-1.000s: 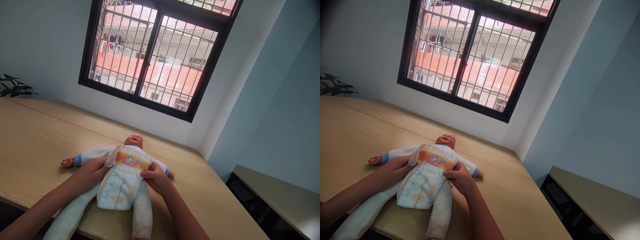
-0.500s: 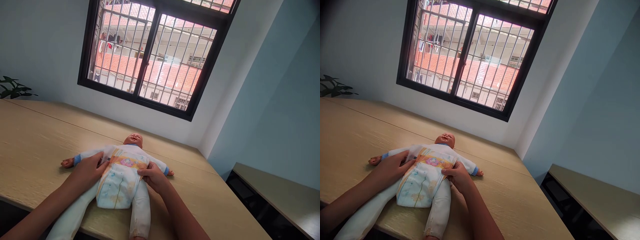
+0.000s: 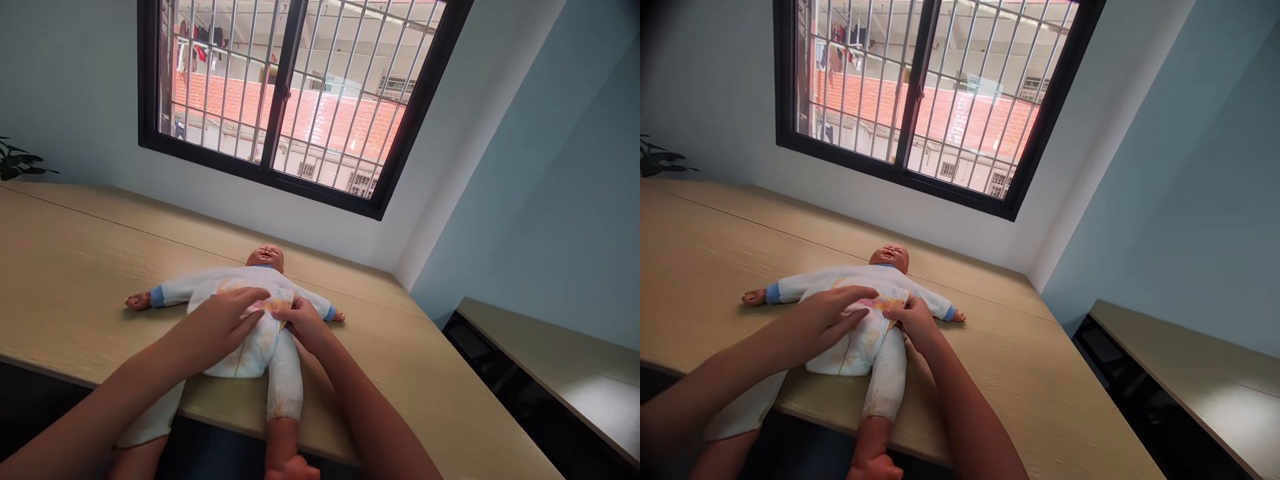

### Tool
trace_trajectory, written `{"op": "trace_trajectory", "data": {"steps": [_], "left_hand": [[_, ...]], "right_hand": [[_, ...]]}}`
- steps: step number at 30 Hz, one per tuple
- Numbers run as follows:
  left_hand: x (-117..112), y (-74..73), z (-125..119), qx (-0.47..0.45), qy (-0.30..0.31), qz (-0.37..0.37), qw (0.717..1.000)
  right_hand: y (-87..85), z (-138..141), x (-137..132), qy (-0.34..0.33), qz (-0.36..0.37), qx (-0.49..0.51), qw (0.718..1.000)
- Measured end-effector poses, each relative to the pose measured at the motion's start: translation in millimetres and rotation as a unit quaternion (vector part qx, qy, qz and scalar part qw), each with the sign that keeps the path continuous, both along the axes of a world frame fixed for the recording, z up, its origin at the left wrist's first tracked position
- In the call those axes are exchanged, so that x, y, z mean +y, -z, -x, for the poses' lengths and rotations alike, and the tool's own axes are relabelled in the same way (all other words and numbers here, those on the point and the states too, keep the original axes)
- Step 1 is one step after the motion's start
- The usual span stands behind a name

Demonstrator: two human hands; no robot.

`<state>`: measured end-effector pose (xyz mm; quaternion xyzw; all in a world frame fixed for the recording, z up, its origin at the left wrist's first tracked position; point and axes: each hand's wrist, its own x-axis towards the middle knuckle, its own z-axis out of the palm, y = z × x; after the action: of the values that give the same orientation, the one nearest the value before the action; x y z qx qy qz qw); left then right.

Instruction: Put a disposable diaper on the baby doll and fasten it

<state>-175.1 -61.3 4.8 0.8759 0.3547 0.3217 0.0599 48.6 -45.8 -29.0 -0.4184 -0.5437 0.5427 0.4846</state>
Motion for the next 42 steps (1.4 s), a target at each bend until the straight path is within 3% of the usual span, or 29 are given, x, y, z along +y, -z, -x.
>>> {"op": "trace_trajectory", "data": {"steps": [3,7,9,14,20,23,28,32,35,39,42], "left_hand": [[8.7,15.2,-19.0,0.073,0.032,-0.008,0.997],[19.3,36.4,-20.1,0.078,0.023,-0.035,0.996],[20.2,39.0,-17.8,0.082,0.026,-0.036,0.996],[20.3,30.5,-21.8,0.12,0.037,-0.036,0.991],[33.2,14.8,-41.2,0.173,0.033,-0.027,0.984],[48.4,9.3,-50.6,0.167,0.044,0.009,0.985],[84.6,2.6,-63.1,0.161,0.092,0.05,0.981],[107.7,-4.5,-69.7,0.185,0.135,0.065,0.971],[118.6,-10.3,-73.8,0.201,0.146,0.079,0.965],[128.6,-17.0,-80.3,0.24,0.131,0.1,0.957],[130.5,-19.1,-83.0,0.216,0.162,0.115,0.956]], "right_hand": [[-3.5,-8.6,3.2,0.013,0.007,-0.045,0.999],[-6.8,-36.9,14.9,0.17,-0.003,-0.227,0.959],[-6.8,-53.1,19.7,0.208,-0.01,-0.274,0.939],[-3.0,-69.8,18.7,0.176,0.0,-0.356,0.918],[13.3,-51.3,18.7,0.125,-0.111,-0.532,0.83],[21.3,-47.2,23.4,0.126,-0.117,-0.549,0.818],[22.8,-50.5,24.1,0.111,-0.071,-0.54,0.832],[26.2,-56.9,29.2,0.13,-0.063,-0.463,0.875],[31.5,-61.4,37.4,0.159,-0.031,-0.378,0.912],[35.8,-63.0,44.1,0.181,-0.035,-0.324,0.928],[37.1,-60.8,45.2,0.172,-0.012,-0.269,0.947]]}}
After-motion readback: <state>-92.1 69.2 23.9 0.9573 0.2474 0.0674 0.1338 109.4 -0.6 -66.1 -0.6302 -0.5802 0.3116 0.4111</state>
